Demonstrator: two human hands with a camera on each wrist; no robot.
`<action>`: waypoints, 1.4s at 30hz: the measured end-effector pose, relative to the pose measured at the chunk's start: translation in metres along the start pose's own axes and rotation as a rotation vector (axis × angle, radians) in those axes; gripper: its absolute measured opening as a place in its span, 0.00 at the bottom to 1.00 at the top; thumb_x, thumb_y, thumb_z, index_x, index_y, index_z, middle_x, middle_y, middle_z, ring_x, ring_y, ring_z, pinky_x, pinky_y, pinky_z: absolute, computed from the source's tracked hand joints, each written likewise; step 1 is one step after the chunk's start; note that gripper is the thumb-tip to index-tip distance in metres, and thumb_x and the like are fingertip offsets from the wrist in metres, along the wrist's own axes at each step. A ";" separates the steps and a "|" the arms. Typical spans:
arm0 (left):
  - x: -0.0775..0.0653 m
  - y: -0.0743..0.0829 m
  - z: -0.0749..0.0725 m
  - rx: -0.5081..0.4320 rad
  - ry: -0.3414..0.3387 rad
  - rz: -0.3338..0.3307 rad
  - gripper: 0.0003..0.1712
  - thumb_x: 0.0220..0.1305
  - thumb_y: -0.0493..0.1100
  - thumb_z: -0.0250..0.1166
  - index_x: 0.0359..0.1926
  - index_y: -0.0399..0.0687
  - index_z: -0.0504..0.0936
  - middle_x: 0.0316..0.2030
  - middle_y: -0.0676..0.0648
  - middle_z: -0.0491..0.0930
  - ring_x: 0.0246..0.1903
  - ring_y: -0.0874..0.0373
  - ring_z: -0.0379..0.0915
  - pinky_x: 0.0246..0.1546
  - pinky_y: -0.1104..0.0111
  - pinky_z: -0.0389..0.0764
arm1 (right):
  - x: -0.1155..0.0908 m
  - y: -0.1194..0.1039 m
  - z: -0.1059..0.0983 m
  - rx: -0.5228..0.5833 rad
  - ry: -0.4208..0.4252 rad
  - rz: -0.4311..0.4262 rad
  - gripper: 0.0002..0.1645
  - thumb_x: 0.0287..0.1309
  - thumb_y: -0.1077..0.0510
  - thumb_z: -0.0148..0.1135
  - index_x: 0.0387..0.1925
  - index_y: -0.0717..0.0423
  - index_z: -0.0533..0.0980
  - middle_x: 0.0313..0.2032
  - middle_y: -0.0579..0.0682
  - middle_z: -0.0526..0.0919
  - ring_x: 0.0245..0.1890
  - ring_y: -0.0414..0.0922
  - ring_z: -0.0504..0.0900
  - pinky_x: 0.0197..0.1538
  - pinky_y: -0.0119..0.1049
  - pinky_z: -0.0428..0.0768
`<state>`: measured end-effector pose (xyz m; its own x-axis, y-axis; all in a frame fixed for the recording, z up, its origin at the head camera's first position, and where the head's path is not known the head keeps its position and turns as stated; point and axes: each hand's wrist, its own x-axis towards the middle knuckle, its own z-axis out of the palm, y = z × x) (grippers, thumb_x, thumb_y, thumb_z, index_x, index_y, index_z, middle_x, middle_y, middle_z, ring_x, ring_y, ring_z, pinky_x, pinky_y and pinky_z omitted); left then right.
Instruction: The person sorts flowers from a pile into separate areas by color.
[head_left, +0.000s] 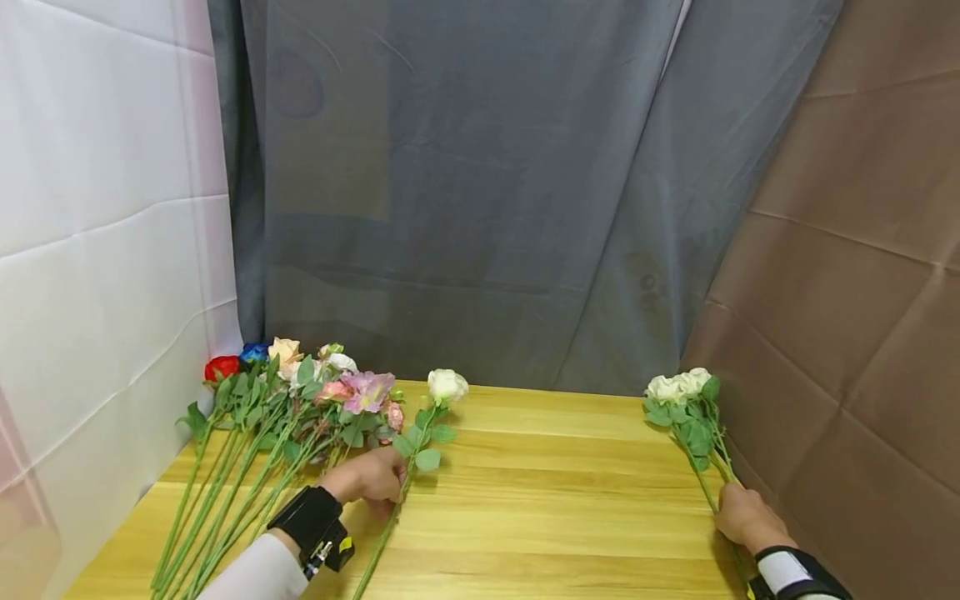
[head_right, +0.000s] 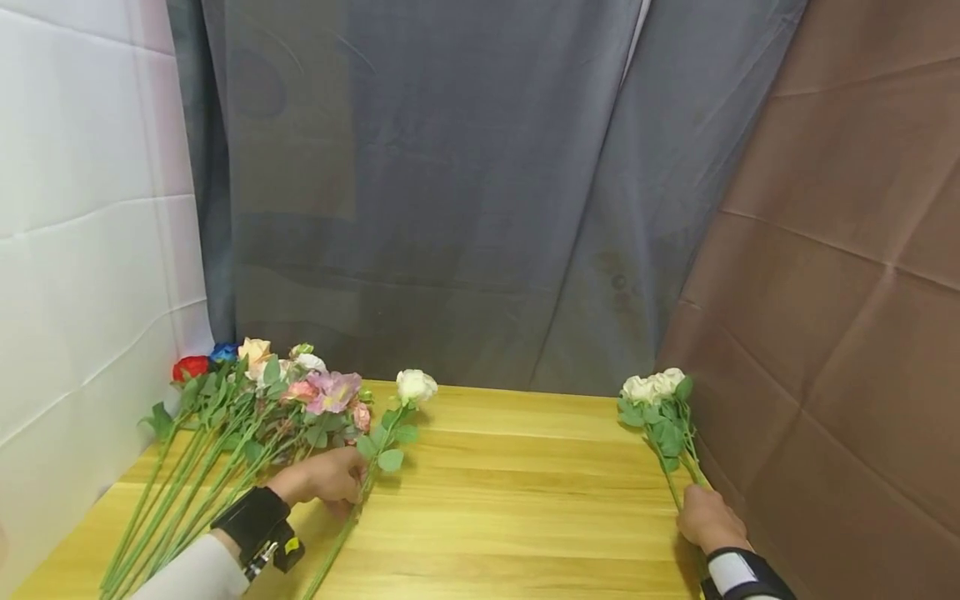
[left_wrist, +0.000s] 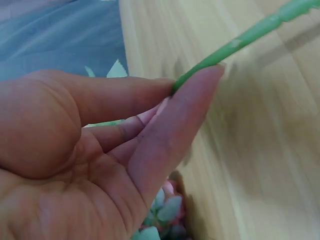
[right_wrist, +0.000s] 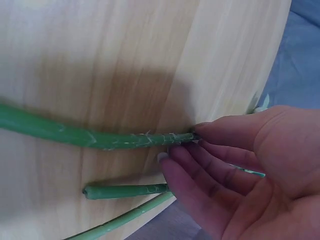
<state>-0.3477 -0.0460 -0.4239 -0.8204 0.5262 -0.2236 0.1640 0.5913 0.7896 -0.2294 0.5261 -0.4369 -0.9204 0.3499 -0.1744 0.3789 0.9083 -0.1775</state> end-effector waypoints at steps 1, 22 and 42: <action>0.001 0.002 0.001 -0.025 0.002 0.003 0.12 0.54 0.19 0.60 0.24 0.37 0.72 0.20 0.42 0.75 0.20 0.46 0.83 0.24 0.59 0.87 | 0.000 0.001 0.000 0.002 0.002 -0.001 0.04 0.60 0.66 0.57 0.29 0.61 0.73 0.29 0.57 0.75 0.29 0.54 0.76 0.31 0.48 0.74; 0.011 0.022 0.007 -0.175 0.102 0.273 0.06 0.60 0.21 0.58 0.36 0.30 0.72 0.31 0.42 0.70 0.25 0.53 0.76 0.27 0.58 0.88 | -0.004 -0.073 0.001 0.017 0.162 -0.158 0.23 0.61 0.56 0.66 0.53 0.67 0.76 0.37 0.57 0.84 0.35 0.53 0.83 0.31 0.54 0.78; 0.041 0.067 0.030 -0.260 0.238 0.410 0.06 0.64 0.22 0.61 0.40 0.28 0.72 0.32 0.43 0.72 0.29 0.51 0.82 0.29 0.57 0.88 | -0.068 -0.249 0.047 0.903 -0.482 -0.575 0.38 0.72 0.56 0.62 0.72 0.70 0.57 0.50 0.63 0.78 0.48 0.60 0.85 0.44 0.55 0.87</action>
<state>-0.3538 0.0332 -0.3976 -0.8240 0.5110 0.2448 0.3809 0.1797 0.9070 -0.2566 0.2653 -0.4264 -0.9200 -0.3583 -0.1590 0.0282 0.3442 -0.9385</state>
